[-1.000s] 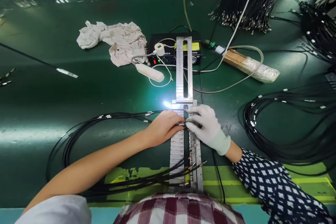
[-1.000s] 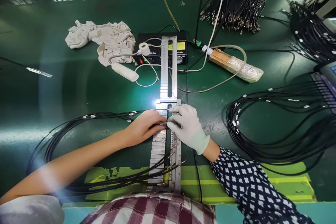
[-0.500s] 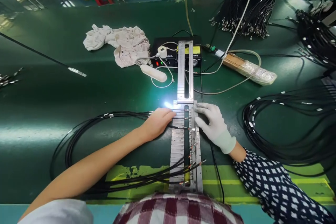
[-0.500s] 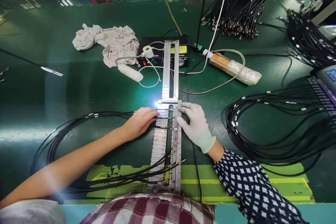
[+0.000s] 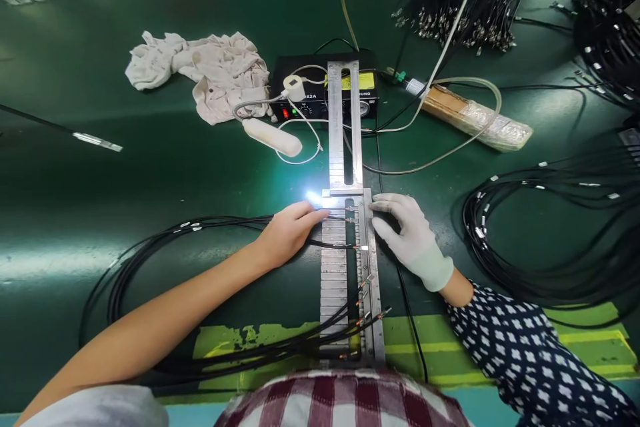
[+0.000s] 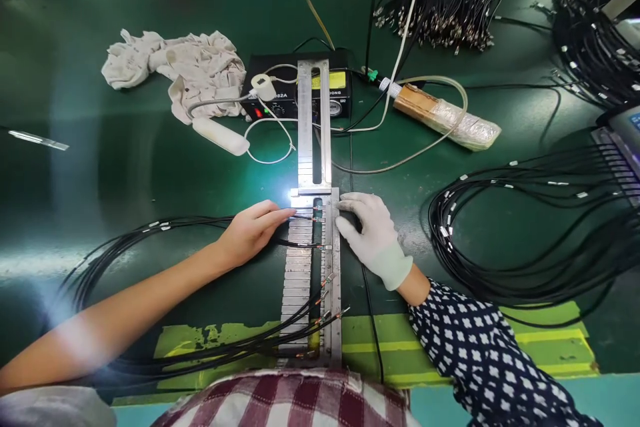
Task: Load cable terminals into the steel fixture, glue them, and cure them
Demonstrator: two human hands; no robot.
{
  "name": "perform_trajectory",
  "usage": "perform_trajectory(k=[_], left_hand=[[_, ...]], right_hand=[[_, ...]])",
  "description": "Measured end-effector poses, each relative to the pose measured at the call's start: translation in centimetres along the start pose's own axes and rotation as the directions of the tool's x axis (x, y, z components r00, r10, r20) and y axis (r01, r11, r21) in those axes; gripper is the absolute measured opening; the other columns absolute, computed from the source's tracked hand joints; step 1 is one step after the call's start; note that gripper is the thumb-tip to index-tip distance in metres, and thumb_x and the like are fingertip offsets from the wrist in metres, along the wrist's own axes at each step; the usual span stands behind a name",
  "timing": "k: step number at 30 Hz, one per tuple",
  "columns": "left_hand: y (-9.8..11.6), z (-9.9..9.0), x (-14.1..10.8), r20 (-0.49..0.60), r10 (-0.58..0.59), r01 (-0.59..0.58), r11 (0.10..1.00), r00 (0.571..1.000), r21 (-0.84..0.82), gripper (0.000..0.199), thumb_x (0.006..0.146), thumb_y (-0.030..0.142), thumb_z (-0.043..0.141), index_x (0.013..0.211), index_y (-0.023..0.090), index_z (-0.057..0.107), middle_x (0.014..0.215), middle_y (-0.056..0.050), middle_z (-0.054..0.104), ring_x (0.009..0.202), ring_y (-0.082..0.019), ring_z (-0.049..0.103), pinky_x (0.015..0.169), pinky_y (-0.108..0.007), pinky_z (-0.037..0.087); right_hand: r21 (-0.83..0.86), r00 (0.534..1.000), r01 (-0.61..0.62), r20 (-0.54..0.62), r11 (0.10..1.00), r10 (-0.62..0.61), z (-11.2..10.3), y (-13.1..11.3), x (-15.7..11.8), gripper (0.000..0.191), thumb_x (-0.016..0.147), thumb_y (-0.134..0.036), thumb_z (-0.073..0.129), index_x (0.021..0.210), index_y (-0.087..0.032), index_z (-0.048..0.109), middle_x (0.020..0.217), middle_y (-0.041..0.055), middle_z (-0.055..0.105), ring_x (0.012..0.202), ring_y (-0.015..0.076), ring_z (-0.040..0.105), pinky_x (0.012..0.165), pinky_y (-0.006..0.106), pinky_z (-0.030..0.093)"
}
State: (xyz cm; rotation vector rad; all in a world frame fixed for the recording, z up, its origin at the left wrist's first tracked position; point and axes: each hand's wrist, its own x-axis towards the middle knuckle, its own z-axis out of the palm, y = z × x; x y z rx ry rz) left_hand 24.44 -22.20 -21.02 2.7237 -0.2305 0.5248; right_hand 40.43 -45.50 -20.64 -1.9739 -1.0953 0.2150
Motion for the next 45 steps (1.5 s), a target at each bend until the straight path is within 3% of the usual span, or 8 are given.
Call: perform_trajectory(k=[4,10,21,28,34,38,40,45], left_hand=[[-0.2,-0.3,0.0,-0.018,-0.012,0.012,1.000,1.000,-0.024,0.028,0.099,0.008,0.045,0.117,0.015,0.065,0.083,-0.002,0.057,0.072,-0.013,0.054,0.063,-0.022,0.044],[-0.7,-0.8,0.6,0.081,0.017,-0.009,0.996,0.997,-0.094,0.031,0.100,0.009,0.042,0.116,0.016,0.067,0.088,-0.005,0.062,0.077,-0.014,0.059,0.068,-0.023,0.048],[-0.5,-0.2,0.6,0.059,0.128,-0.133,0.986,0.990,0.098,0.033,0.104,0.015,0.037,0.116,0.016,0.068,0.096,-0.009,0.065,0.083,-0.018,0.056,0.072,-0.030,0.044],[0.6,-0.8,-0.4,0.158,-0.014,-0.024,0.971,0.987,0.237,0.039,0.101,0.012,0.037,0.129,0.022,0.063,0.086,-0.007,0.060,0.075,-0.020,0.046,0.064,-0.032,0.029],[3.4,-0.9,0.7,0.223,-0.092,0.115,0.989,0.970,-0.094,0.024,0.104,0.029,0.045,0.113,0.018,0.064,0.097,-0.007,0.066,0.089,-0.021,0.055,0.075,-0.033,0.040],[4.3,-0.5,0.9,0.278,-0.098,0.173,0.949,0.956,-0.262,0.021,0.103,0.030,0.049,0.102,0.018,0.066,0.094,-0.006,0.064,0.090,-0.020,0.056,0.081,-0.032,0.044],[4.3,-0.4,0.9,0.275,-0.109,0.190,0.938,0.955,-0.290,0.019,0.102,0.030,0.053,0.098,0.018,0.067,0.092,-0.005,0.064,0.089,-0.019,0.056,0.081,-0.032,0.044],[4.4,-0.2,1.3,0.243,-0.161,0.240,0.908,0.957,-0.344,0.015,0.099,0.024,0.055,0.090,0.018,0.065,0.087,-0.004,0.063,0.087,-0.018,0.056,0.080,-0.031,0.044]], right_hand=[[0.009,1.000,-0.006,0.006,1.000,0.005,-0.1,-0.1,0.0,0.014,0.095,-0.028,0.062,0.108,-0.027,0.067,0.122,0.0038,0.068,0.119,0.0270,0.058,0.106,0.051,0.047],[-0.001,1.000,-0.004,0.009,1.000,0.004,-0.1,-0.2,0.0,0.014,0.095,-0.029,0.062,0.108,-0.026,0.067,0.121,0.0046,0.069,0.117,0.0277,0.059,0.105,0.052,0.047],[-0.018,1.000,-0.010,0.014,1.000,0.010,-0.1,-0.3,0.1,0.013,0.095,-0.030,0.060,0.106,-0.027,0.068,0.120,0.0043,0.069,0.117,0.0282,0.060,0.104,0.052,0.047],[-0.025,1.000,-0.013,0.004,1.000,0.013,0.1,-0.2,0.5,0.012,0.094,-0.029,0.059,0.101,-0.027,0.069,0.116,0.0049,0.070,0.113,0.0283,0.061,0.102,0.052,0.048],[-0.051,0.986,0.166,0.042,0.985,-0.164,-0.1,-1.3,-1.3,0.011,0.092,-0.029,0.063,0.097,-0.026,0.072,0.124,0.0071,0.067,0.118,0.0293,0.058,0.103,0.054,0.046],[0.020,0.880,0.428,0.217,0.903,-0.422,-0.3,-2.4,-3.0,0.013,0.091,-0.028,0.064,0.079,-0.026,0.070,0.118,0.0038,0.070,0.110,0.0263,0.061,0.099,0.052,0.047],[0.084,0.851,0.463,0.236,0.882,-0.469,-0.3,-2.7,-3.1,0.017,0.091,-0.026,0.062,0.075,-0.026,0.068,0.108,0.0018,0.073,0.101,0.0232,0.063,0.094,0.048,0.049],[-0.109,0.960,0.267,0.113,0.957,-0.255,0.6,-2.6,-1.4,0.004,0.088,-0.028,0.068,0.088,-0.025,0.070,0.117,0.0065,0.070,0.114,0.0299,0.059,0.100,0.055,0.045]])
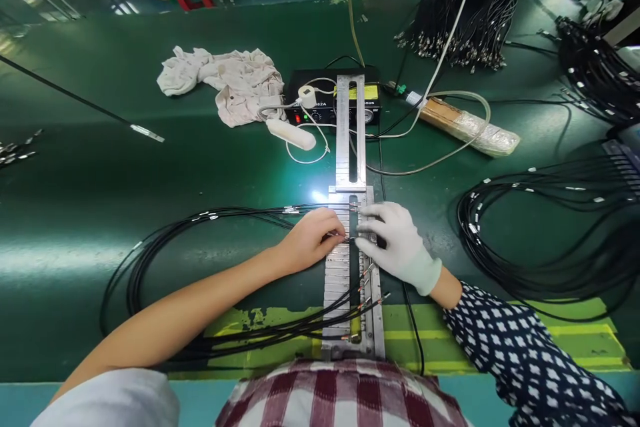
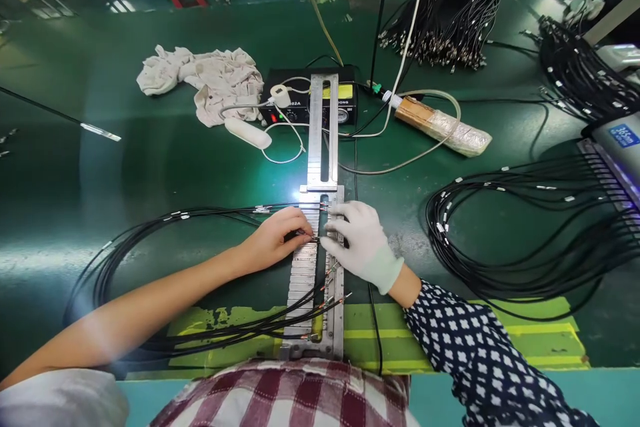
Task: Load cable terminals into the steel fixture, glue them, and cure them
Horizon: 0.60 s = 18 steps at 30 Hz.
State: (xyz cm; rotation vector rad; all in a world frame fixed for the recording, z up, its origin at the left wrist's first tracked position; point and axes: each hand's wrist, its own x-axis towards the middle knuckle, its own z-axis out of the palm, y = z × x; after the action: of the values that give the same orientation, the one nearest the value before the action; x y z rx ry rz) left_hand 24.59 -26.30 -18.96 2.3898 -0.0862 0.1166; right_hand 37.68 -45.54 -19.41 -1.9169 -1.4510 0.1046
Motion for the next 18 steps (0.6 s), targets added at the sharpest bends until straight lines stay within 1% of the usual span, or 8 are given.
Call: perform_trajectory(k=[3,6,8,10,12,14,16,18], left_hand=[[-0.5,-0.8,-0.6,-0.014,-0.013,0.014,0.999,1.000,0.047,0.017,0.101,0.024,0.053,0.090,0.018,0.065,0.091,-0.004,0.063,0.090,-0.019,0.055,0.082,-0.033,0.043],[-1.9,-2.6,-2.5,-0.030,-0.036,0.041,0.972,0.999,0.232,0.019,0.102,0.026,0.050,0.091,0.019,0.065,0.096,-0.006,0.063,0.093,-0.021,0.054,0.081,-0.035,0.040],[-3.1,-3.9,-4.0,-0.067,-0.057,0.078,0.923,0.996,0.378,0.021,0.102,0.026,0.049,0.091,0.019,0.065,0.095,-0.007,0.062,0.090,-0.022,0.052,0.077,-0.036,0.038],[-3.6,-4.6,-5.1,-0.107,-0.071,0.113,0.880,0.992,0.461,0.020,0.102,0.025,0.048,0.094,0.019,0.065,0.097,-0.008,0.063,0.090,-0.022,0.052,0.075,-0.036,0.037],[-3.5,-4.4,-5.2,-0.100,-0.039,0.081,0.883,0.994,0.462,0.019,0.103,0.024,0.046,0.101,0.019,0.064,0.103,-0.009,0.066,0.096,-0.023,0.053,0.080,-0.037,0.038],[-2.9,-3.5,-4.5,-0.038,0.011,0.005,0.918,0.999,0.396,0.018,0.103,0.023,0.044,0.109,0.019,0.062,0.108,-0.009,0.067,0.103,-0.023,0.054,0.086,-0.038,0.039],[-2.3,-2.8,-3.4,0.027,0.030,-0.036,0.956,0.999,0.292,0.018,0.103,0.019,0.042,0.110,0.019,0.059,0.105,-0.007,0.067,0.101,-0.022,0.054,0.087,-0.037,0.039],[-2.1,-2.5,-2.4,0.079,0.013,-0.029,0.980,0.997,0.196,0.015,0.101,0.017,0.043,0.106,0.019,0.057,0.099,-0.005,0.064,0.094,-0.021,0.053,0.083,-0.035,0.040]], right_hand=[[-0.033,0.999,-0.020,0.040,0.999,0.021,0.7,0.0,0.7,0.005,0.086,-0.025,0.070,0.082,-0.024,0.069,0.117,0.0053,0.069,0.119,0.0309,0.056,0.105,0.056,0.042],[-0.009,0.998,-0.041,0.045,0.999,0.041,1.0,-0.2,0.8,0.010,0.087,-0.022,0.068,0.078,-0.024,0.068,0.114,0.0038,0.070,0.118,0.0294,0.057,0.106,0.055,0.042],[0.005,0.998,-0.045,0.050,0.999,0.045,1.1,-0.3,0.8,0.012,0.088,-0.022,0.068,0.076,-0.024,0.067,0.115,0.0038,0.070,0.119,0.0296,0.057,0.106,0.055,0.042],[0.017,0.997,-0.047,0.057,0.999,0.046,1.0,-0.2,0.9,0.011,0.089,-0.022,0.067,0.078,-0.025,0.068,0.116,0.0038,0.070,0.120,0.0300,0.057,0.105,0.055,0.042],[0.047,0.998,-0.059,0.037,0.997,0.057,0.8,0.0,0.9,0.006,0.090,-0.024,0.066,0.086,-0.026,0.070,0.117,0.0039,0.071,0.120,0.0298,0.058,0.105,0.055,0.043],[0.087,0.996,-0.080,-0.020,0.993,0.082,0.4,0.5,0.6,0.008,0.092,-0.026,0.064,0.095,-0.027,0.071,0.117,0.0046,0.071,0.118,0.0289,0.060,0.104,0.054,0.045],[0.108,0.990,-0.114,-0.074,0.988,0.123,-0.2,1.3,0.0,0.010,0.093,-0.027,0.062,0.099,-0.027,0.071,0.116,0.0055,0.071,0.115,0.0285,0.062,0.102,0.054,0.047],[0.124,0.978,-0.167,-0.108,0.978,0.180,-0.8,2.2,-0.7,0.010,0.095,-0.029,0.061,0.101,-0.028,0.070,0.114,0.0056,0.071,0.113,0.0281,0.062,0.102,0.053,0.048]])
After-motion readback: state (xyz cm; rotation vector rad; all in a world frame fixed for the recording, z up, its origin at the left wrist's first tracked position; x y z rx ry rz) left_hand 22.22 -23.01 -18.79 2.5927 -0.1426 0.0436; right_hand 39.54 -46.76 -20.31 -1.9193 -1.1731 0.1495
